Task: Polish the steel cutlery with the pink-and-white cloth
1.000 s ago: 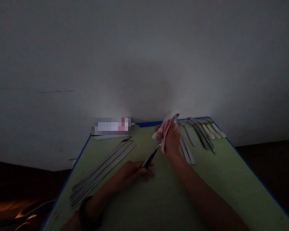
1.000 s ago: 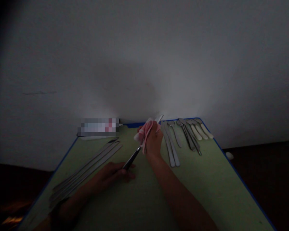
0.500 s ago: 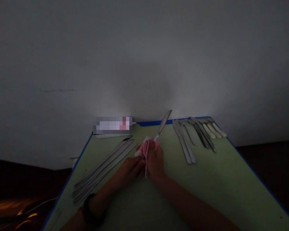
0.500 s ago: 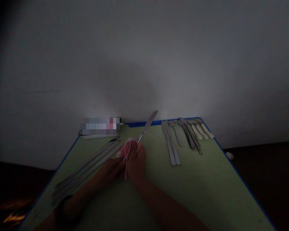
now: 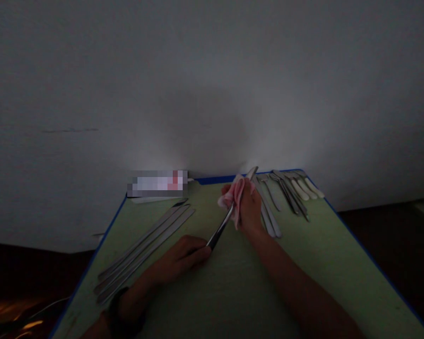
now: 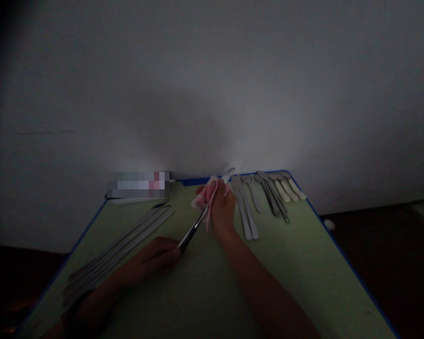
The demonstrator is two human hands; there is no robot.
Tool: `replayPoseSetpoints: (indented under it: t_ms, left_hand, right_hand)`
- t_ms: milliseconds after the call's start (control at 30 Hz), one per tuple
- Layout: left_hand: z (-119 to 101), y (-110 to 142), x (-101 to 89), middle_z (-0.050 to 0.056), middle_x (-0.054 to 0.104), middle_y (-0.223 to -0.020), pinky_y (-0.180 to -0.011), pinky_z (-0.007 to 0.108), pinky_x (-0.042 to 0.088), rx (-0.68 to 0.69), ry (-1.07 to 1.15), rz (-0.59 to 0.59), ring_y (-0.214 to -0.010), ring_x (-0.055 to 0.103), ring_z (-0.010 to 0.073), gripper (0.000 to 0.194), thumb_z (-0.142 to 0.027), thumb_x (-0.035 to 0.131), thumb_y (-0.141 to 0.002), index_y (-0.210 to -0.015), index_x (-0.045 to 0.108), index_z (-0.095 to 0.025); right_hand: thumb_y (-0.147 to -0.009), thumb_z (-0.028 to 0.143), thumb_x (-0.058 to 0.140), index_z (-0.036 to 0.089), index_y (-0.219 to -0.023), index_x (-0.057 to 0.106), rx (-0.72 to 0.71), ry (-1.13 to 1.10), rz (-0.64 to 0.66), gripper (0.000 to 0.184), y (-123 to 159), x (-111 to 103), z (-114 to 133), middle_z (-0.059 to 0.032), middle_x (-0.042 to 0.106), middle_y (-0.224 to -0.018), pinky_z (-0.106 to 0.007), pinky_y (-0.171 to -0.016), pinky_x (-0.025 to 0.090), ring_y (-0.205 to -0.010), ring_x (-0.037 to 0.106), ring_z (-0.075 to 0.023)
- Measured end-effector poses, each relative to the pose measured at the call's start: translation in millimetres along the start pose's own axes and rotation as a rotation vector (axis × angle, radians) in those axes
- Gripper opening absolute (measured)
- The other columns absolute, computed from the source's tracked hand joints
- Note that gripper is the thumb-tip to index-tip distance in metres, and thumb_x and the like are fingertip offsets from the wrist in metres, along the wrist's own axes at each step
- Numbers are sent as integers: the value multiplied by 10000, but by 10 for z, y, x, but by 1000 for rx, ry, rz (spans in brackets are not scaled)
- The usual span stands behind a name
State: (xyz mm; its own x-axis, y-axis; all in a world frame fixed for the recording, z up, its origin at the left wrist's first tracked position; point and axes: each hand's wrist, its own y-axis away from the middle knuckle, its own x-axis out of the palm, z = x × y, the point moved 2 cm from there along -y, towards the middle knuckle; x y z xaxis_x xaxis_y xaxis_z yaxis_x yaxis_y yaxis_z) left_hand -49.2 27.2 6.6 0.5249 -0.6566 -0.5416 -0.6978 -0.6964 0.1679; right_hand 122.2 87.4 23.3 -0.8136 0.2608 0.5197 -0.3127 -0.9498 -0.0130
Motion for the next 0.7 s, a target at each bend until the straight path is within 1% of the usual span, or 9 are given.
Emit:
replayPoseSetpoints:
  t_ms: [100,233,333,400,467,533,600,633,700]
  left_hand:
    - [-3,4,1,-26,479,-585,-603,209,383,12,37,23,-577,485,109,461,-424,358,-947,-607,523,-161]
    - [7,23,-18,-25,490,-572,-597,216,396,-17,35,-13,-571,491,120,465,-489,397,-919,-612,545,-173]
    - [-5,23,-11,-20,510,-593,-626,220,405,0,13,-14,-597,515,123,479,-484,380,-928,-613,549,-165]
    - [-19,9,8,-13,547,-638,-672,227,413,3,2,-17,-639,539,128,470,-459,363,-941,-634,559,-162]
    - [-21,-14,27,-12,566,-669,-688,231,416,-38,0,-63,-655,543,129,455,-442,339,-952,-665,560,-166]
    - [-6,-38,41,-18,550,-659,-649,230,411,-96,6,-126,-630,525,128,450,-439,308,-960,-683,542,-173]
    - [15,-58,46,-22,528,-644,-609,233,402,-130,9,-178,-612,504,132,442,-448,295,-958,-691,522,-178]
    - [23,-64,46,-22,519,-639,-596,235,398,-136,10,-194,-606,494,135,439,-452,292,-956,-692,513,-180]
    - [34,-71,43,-23,505,-632,-582,238,393,-131,18,-216,-595,479,137,433,-453,292,-953,-686,498,-182]
  right_hand:
    - [-835,567,450,144,-684,600,-3,-19,-59,474,-150,-100,95,-46,645,-610,-232,-461,473,-500,592,-122]
    - [-815,551,489,129,-714,624,-50,-5,-162,455,-318,-247,202,-53,658,-622,-250,-488,501,-501,604,-126]
    - [-807,537,507,138,-721,611,-57,-62,-206,421,-391,-319,238,-37,647,-600,-246,-498,506,-508,608,-124]
    - [-817,539,488,147,-734,603,-67,-83,-231,416,-390,-325,229,-38,653,-624,-238,-504,505,-537,622,-124]
    - [-827,551,463,155,-753,601,-70,-79,-241,426,-338,-283,189,-45,665,-676,-231,-513,506,-563,629,-119]
    - [-831,566,450,166,-767,597,-63,-59,-213,431,-234,-193,120,-43,667,-713,-235,-531,509,-577,626,-113]
    - [-845,572,424,165,-723,581,-75,14,-140,453,-86,-72,30,-29,636,-643,-224,-511,486,-543,595,-108]
    - [-855,570,410,163,-696,567,-70,52,-85,464,-3,-9,-24,-27,623,-619,-220,-506,476,-534,582,-107]
    - [-861,573,390,171,-663,536,-44,84,-31,472,172,80,-137,-11,594,-575,-220,-489,459,-489,542,-102]
